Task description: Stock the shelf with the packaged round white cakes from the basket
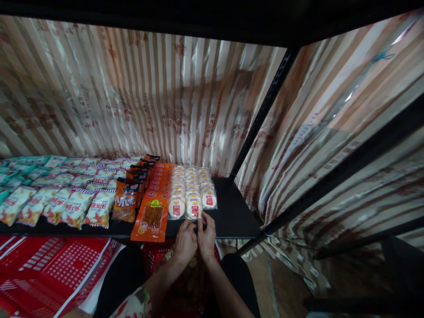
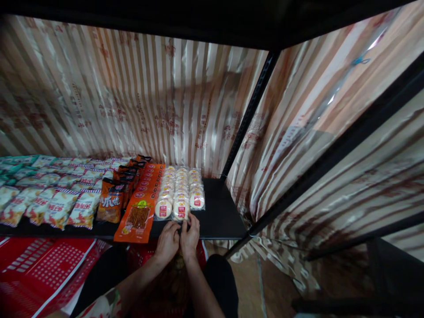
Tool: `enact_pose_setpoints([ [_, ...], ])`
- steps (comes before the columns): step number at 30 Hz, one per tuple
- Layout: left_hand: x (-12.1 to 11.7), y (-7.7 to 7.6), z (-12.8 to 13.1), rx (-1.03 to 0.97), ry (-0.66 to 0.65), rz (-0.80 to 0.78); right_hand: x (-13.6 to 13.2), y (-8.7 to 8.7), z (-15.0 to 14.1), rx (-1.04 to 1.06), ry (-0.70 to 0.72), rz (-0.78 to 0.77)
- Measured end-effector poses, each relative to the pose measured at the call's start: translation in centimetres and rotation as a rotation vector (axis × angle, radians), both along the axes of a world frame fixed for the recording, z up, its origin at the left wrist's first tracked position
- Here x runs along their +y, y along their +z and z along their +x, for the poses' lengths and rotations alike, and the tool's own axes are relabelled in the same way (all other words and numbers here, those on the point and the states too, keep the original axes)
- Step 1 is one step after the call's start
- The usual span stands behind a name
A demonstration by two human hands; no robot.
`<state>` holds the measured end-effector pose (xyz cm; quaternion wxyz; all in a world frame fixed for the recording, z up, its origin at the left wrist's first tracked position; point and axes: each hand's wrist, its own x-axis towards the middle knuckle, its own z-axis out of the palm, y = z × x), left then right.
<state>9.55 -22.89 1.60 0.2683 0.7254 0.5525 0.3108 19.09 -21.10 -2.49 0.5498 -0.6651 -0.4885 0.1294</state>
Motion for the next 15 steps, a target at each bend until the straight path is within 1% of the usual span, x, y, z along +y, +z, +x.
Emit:
enact_pose_setpoints([
  [6,-1.4,-0.9,-0.4,-0.003,-0.028,-0.002,-2.3,0.0,-0.9,0.058,0.051,0.022],
  [9,-2.2,-1.8,-1.0,0.001,-0.050,-0.022,-3.6,-0.4,-1.4,0.074,0.100,-0.021],
  [12,-2.9,-3.1,-2.0,0.015,-0.097,-0.029,-4.9,-1.1,-2.2,0.056,0.154,-0.058],
  [15,-3.5,-4.9,-3.3,0.010,-0.113,-0.049,-5.9,-2.1,-3.4,-0.007,0.188,-0.083],
])
